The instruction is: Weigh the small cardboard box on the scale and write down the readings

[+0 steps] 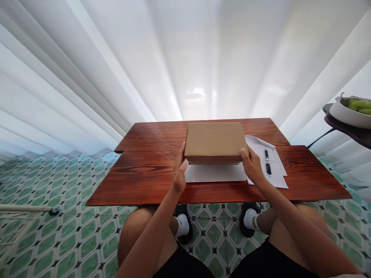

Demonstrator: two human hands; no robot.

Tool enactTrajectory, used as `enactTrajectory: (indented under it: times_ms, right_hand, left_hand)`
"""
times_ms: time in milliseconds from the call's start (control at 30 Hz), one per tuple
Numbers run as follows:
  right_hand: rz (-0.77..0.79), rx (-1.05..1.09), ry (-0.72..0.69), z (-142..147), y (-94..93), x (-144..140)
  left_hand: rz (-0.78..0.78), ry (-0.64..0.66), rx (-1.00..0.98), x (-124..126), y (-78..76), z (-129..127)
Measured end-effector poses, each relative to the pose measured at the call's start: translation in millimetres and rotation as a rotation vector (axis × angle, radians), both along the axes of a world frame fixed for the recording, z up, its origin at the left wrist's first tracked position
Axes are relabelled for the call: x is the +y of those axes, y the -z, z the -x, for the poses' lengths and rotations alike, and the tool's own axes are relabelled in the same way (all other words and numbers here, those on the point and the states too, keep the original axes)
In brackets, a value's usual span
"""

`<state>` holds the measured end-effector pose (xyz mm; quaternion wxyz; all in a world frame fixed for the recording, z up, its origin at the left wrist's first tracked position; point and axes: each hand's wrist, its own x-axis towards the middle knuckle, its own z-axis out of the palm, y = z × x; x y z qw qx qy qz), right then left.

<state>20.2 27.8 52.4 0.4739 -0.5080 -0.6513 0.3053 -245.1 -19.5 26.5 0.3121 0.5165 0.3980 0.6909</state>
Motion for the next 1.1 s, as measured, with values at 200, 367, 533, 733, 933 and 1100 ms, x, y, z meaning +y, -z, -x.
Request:
enactTrajectory:
  times_ms: [200, 367, 533, 733, 933, 1100]
  right_hand:
    - [-0.021, 0.009, 0.007, -14, 4.3, 5]
    - [-0.009, -0.020, 0.025, -19, 6.4, 7]
    - [-0.014, -0.031, 0.006, -20, 7.4, 6]
    - [-0.023, -0.042, 0.029, -22, 7.9, 4]
    - [-0.049, -0.054, 0.042, -23, 7.3, 4]
    - [-0.065, -0.151, 0.068, -24, 6.8, 3]
  left_hand:
    - [-0.021, 0.102, 0.004, 1, -0.9, -8]
    - [-0.011, 0.064, 0.033, 2, 4.2, -10]
    - [0.005, -0.001, 0.049, 0, 4.9, -10]
    - [0.026, 0.028, 0.023, -1, 7.9, -12]
    - [-0.002, 0.047, 0.042, -1, 11.0, -12]
    - [-0.032, 0.056, 0.061, -4, 6.4, -12]
